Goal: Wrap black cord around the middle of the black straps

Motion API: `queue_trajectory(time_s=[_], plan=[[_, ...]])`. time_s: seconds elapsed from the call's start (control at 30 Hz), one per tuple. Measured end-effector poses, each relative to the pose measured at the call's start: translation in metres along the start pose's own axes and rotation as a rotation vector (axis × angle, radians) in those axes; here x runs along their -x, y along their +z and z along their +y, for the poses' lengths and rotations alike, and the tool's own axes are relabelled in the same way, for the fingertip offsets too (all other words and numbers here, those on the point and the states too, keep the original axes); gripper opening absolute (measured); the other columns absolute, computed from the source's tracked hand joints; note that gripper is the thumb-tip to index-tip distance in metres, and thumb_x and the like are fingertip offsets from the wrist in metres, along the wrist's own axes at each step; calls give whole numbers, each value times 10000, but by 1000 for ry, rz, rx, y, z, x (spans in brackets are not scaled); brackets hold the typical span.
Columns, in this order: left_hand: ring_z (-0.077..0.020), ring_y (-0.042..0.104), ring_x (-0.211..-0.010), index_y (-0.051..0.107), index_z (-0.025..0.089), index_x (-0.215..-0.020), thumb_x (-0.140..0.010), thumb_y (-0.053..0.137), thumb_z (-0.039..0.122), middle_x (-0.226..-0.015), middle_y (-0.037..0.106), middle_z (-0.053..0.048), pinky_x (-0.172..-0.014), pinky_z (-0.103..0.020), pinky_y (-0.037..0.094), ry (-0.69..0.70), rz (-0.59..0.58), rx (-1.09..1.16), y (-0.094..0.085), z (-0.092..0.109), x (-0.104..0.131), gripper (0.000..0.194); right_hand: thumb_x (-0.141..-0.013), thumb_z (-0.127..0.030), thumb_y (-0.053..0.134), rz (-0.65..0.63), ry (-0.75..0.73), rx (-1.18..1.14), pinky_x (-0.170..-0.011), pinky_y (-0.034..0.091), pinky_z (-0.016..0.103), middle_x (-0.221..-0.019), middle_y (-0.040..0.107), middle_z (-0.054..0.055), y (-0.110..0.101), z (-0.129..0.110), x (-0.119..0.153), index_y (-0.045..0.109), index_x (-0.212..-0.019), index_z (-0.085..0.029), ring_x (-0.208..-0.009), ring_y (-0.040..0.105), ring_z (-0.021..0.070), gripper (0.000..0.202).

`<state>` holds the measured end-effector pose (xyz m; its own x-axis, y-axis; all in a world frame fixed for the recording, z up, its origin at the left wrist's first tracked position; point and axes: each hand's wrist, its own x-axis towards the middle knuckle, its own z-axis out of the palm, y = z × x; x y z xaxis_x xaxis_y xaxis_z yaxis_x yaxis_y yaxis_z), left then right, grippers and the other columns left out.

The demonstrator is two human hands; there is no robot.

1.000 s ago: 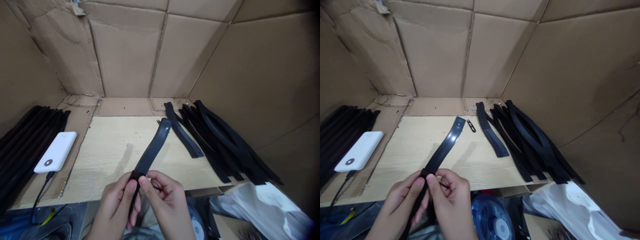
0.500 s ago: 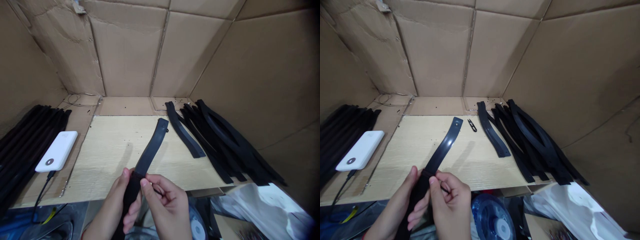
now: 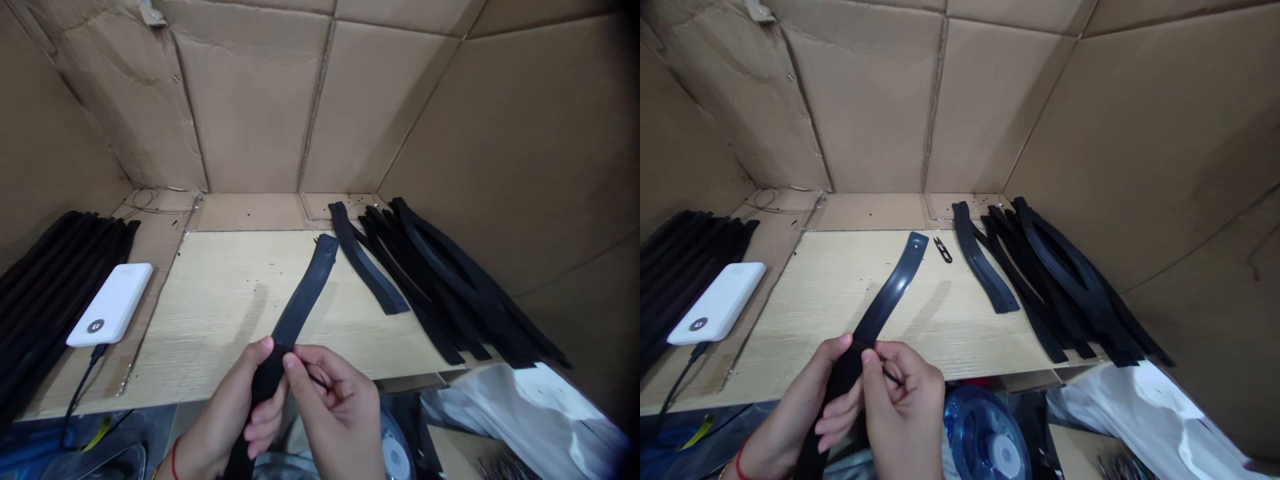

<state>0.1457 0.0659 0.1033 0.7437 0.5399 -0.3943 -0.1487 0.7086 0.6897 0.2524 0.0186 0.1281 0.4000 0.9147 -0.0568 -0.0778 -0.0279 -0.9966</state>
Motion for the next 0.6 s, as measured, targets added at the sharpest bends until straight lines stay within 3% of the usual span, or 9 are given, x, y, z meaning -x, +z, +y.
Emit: queue_trajectory(time_s=[0.23,0.37,0.5,0.6], plan=[[-29,193,-290,402,197,-482,-761,466,683,-384,274,81,-314,-192,144,82,-67,138,7,0,5,563,-742,-334,758,18,32,-61,-459,433,176,-550,607,11,-3,-5,-2,718,-737,-151,-498,523,101,188],[-30,192,-281,438,190,-553,-774,533,635,-375,300,87,-316,-188,152,217,-12,68,10,-5,4,505,-655,-327,829,-2,78,-178,-456,437,179,-523,601,7,-8,-3,-7,744,-716,-144,-479,514,93,210],[-44,212,-292,583,148,-839,-832,509,606,-393,356,91,-320,-186,154,314,4,-73,9,-10,5,463,-637,-312,847,-95,48,-325,-450,462,212,-435,520,-36,-13,7,-11,764,-721,-167,-417,477,91,188],[-51,195,-327,553,128,-1085,-837,515,600,-417,355,105,-338,-189,153,287,66,-71,11,-10,11,535,-643,-300,848,-101,24,-355,-440,461,215,-419,492,-46,-14,10,-12,776,-731,-179,-398,455,86,166]])
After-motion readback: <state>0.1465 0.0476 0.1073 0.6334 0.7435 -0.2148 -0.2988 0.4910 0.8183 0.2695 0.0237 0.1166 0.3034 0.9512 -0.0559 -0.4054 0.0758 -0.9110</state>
